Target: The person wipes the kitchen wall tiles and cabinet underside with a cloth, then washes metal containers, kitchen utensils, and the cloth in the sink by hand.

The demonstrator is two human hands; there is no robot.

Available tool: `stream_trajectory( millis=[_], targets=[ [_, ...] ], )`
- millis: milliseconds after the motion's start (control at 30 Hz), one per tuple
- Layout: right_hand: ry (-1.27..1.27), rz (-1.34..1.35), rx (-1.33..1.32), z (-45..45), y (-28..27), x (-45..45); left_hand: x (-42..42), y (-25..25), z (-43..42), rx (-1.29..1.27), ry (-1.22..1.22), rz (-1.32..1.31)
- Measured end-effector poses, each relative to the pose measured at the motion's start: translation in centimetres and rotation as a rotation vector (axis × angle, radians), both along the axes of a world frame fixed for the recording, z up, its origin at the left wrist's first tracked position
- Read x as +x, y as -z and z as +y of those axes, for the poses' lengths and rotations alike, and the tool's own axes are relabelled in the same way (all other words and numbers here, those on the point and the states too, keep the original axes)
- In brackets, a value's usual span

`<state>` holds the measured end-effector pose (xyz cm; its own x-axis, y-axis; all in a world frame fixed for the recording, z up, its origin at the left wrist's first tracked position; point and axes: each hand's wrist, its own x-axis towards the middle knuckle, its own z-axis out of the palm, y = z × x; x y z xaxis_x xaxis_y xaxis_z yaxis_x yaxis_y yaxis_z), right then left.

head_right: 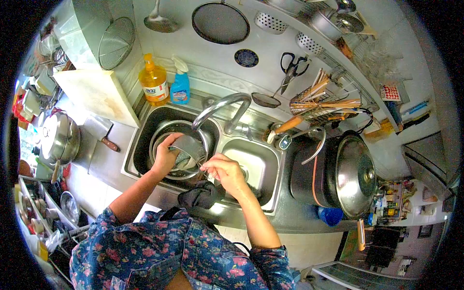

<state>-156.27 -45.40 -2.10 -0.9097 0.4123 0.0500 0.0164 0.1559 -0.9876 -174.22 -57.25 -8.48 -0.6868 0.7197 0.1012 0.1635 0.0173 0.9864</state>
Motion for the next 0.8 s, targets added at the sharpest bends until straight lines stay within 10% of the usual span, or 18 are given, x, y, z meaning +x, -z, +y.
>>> stream_trajectory(
  millis=[233,800],
  targets=[
    [-0.048,0.046,0.307,-0.2,-0.3,0.2,0.0,1.1,-0.2,-0.08,0.042,-0.13],
    [0.146,-0.031,-0.99,-1.3,0.9,0.0,1.7,-0.4,-0.6,-0.258,0.008,0.338]
  ],
)
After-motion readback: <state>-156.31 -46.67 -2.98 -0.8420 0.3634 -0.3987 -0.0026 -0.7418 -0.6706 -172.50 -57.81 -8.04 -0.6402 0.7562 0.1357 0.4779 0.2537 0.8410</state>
